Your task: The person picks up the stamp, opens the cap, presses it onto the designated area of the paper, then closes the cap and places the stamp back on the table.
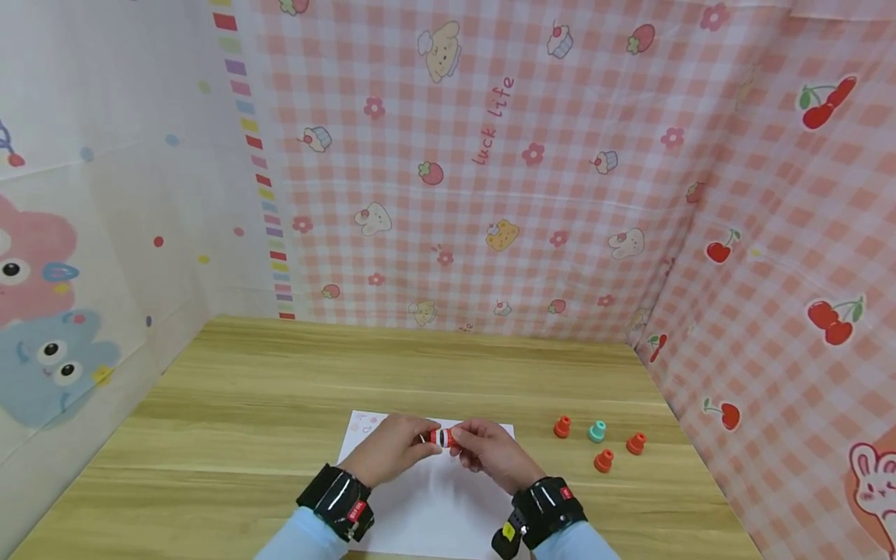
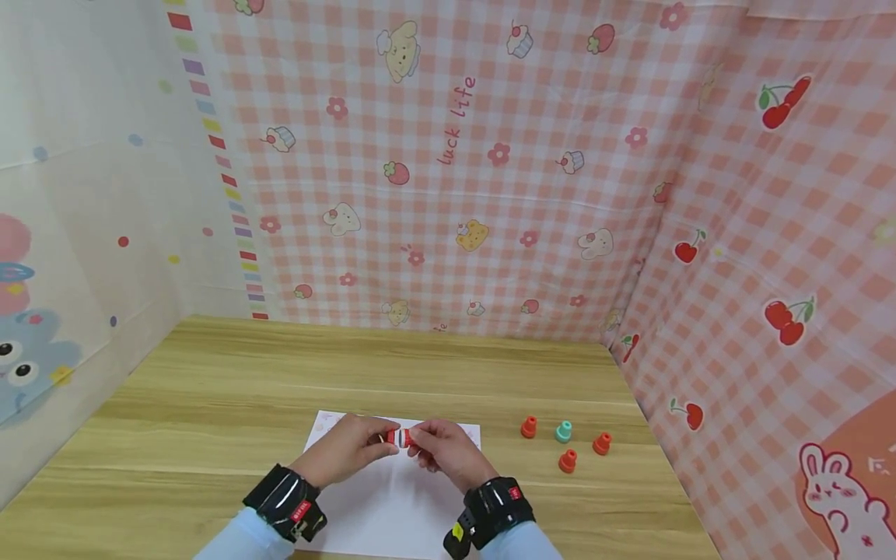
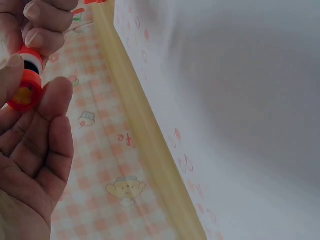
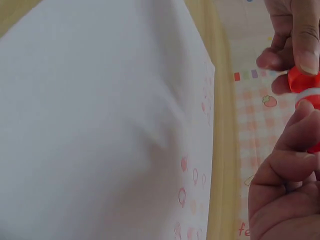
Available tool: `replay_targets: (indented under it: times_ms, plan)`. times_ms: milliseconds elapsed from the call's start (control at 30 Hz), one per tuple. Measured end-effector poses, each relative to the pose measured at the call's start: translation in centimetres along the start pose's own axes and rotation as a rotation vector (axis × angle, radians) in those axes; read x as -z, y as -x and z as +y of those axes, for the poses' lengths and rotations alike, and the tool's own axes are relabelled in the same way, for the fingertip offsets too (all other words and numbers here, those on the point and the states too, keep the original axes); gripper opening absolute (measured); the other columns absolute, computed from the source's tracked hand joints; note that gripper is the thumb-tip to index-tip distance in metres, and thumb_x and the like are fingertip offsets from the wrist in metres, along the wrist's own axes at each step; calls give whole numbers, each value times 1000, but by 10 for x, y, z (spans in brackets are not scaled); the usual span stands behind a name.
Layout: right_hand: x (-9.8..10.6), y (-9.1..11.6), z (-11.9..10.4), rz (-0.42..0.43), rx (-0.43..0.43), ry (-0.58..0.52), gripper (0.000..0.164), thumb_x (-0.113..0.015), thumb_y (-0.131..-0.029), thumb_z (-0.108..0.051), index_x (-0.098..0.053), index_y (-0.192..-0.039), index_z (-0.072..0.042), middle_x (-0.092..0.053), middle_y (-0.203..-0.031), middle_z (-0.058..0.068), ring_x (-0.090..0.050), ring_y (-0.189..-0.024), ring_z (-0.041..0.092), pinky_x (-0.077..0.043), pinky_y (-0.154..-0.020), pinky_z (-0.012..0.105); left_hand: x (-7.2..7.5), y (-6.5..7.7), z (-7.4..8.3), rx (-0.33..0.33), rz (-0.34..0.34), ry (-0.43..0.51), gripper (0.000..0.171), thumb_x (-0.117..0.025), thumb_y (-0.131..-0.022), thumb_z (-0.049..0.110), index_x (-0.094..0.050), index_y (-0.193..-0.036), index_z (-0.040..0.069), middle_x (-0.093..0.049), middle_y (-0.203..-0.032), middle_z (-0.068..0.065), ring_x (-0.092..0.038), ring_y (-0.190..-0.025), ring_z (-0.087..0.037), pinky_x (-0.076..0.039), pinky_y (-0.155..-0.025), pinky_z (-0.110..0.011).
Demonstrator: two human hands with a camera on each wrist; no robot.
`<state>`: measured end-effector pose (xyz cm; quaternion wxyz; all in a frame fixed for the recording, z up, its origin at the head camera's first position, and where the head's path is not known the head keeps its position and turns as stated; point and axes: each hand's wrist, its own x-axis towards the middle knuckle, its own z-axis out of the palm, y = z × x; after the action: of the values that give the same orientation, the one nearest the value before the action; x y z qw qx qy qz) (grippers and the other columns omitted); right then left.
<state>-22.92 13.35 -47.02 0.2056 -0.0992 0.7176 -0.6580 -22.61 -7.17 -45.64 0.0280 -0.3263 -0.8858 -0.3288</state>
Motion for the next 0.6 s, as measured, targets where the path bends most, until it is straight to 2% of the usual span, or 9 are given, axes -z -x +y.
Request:
replay_targets:
  times_ms: [133,300,433,600]
  plan:
    - [2,-4,-3,107,-2,121,29,-58,-95,-26,-62,-100,2,-60,-76,2,-51,-60,12,-39,-52,21,6,3,-2,40,54,-98,15,-70,-85,20,-70,-92,7,-64,-72,5,-55,-64,-5,-50,-58,-26]
    - [1,-12,-10,207,5,344,25,-56,-96,-26,-62,-105,-4,-59,-83,8,-56,-64,18,-42,-55,27,10,7,-3,110,98,-228,13,-74,-81,21,-65,-81,12,-61,-69,4,-50,-61,-9,-46,-56,-27]
    - [-4,-20,-15,247,21,575,18,-56,-96,-24,-61,-105,-9,-60,-86,8,-54,-67,20,-42,-54,29,10,9,-6,144,93,-280,15,-76,-80,21,-64,-78,12,-58,-67,4,-48,-61,-10,-45,-56,-28]
    - [-7,-32,-15,251,86,842,18,-61,-93,-22,-60,-105,-9,-63,-85,5,-53,-71,19,-47,-60,31,10,12,-10,132,81,-309,16,-75,-80,22,-62,-76,14,-56,-65,5,-48,-59,-9,-43,-54,-27]
